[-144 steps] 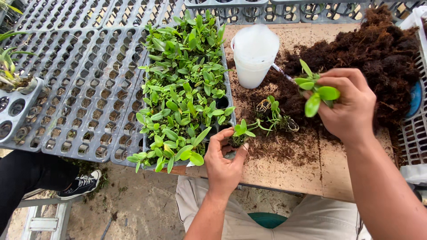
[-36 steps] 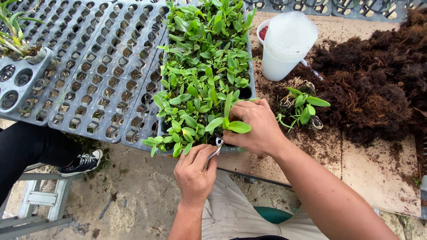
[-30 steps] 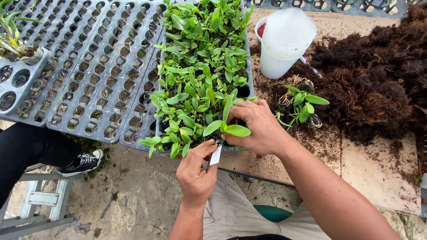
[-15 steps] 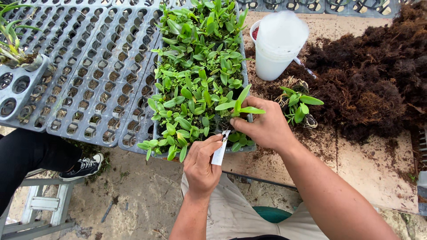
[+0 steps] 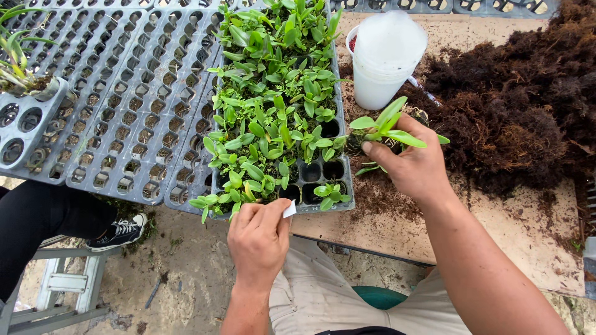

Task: The person removes small green seedlings from a multi-cell tray, separates them by hand, and places them into a white container. They handle the seedlings and a pile of dark potting medium on a table.

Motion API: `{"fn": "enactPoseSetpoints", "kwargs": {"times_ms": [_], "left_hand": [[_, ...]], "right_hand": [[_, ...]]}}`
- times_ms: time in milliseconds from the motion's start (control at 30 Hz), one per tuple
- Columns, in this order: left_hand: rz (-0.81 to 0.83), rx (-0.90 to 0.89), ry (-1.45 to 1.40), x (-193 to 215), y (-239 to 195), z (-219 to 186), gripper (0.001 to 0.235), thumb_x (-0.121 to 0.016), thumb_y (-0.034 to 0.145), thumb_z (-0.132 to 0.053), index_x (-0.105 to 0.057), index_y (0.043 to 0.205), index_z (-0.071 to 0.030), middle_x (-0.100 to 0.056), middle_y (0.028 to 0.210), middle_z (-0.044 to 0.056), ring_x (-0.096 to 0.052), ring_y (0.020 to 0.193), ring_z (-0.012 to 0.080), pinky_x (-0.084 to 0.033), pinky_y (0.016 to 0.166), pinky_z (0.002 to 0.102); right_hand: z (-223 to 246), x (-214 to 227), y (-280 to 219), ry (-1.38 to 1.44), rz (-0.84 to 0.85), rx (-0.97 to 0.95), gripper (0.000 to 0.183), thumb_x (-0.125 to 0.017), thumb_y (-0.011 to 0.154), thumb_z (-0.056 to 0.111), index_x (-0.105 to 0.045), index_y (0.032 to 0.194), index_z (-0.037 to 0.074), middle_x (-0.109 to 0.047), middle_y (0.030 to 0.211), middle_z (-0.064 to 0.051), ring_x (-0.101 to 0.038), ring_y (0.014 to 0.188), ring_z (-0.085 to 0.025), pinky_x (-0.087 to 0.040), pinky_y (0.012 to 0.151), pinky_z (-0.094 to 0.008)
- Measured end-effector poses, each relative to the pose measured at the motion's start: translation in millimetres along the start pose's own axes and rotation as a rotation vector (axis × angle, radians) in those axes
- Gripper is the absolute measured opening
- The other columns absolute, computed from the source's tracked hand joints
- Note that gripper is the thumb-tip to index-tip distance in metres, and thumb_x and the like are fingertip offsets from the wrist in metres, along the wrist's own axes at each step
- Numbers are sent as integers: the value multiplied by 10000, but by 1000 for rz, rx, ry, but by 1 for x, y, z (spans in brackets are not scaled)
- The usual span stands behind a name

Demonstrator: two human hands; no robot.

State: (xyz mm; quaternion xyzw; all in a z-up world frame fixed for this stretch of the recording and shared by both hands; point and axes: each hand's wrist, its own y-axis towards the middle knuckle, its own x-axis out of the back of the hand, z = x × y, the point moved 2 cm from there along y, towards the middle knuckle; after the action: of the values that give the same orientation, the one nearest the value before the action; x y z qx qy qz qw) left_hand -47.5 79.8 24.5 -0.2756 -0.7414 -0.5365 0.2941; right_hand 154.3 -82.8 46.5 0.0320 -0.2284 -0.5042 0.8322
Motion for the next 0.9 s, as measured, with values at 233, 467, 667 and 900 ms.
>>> {"fn": "enactPoseSetpoints", "kwargs": {"times_ms": [233, 467, 667, 900], "left_hand": [[155, -44, 87, -4, 0, -2, 261, -656, 759, -91, -673, 978, -232, -663, 779, -87, -508, 821, 208, -348, 714, 375], [291, 2, 144, -11, 3, -1, 170, -627, 784, -215, -678, 946, -206, -610, 1054, -21, -507, 949, 257, -383, 756, 423], [316, 14, 129, -8, 5, -2, 381, -647, 756, -275, -644, 1123, -173, -604, 1099, -4, -516, 963, 258, -388, 764, 421], [289, 1, 21, 4, 5, -9, 433, -654, 827, -338, -601, 1230, -190, -603, 1138, -1, -523, 950, 244, -399, 791, 396]], "right_hand": [[-9, 10, -7, -15, -25, -52, 227, -739, 814, 125, -648, 1017, 78, -666, 948, 6, -552, 853, -89, -441, 813, -250], [-7, 20, -8, 30, -6, -30, 251, -741, 820, 117, -643, 1049, 87, -649, 938, 23, -558, 839, -76, -449, 798, -234], [-6, 41, -8, 82, 10, -32, 203, -729, 849, 127, -612, 1007, 75, -616, 861, -2, -512, 708, -78, -431, 645, -221], [20, 85, -5, 36, -88, -213, 140, -625, 919, 31, -563, 1044, 38, -610, 1013, -75, -611, 905, -160, -548, 820, -270]]}}
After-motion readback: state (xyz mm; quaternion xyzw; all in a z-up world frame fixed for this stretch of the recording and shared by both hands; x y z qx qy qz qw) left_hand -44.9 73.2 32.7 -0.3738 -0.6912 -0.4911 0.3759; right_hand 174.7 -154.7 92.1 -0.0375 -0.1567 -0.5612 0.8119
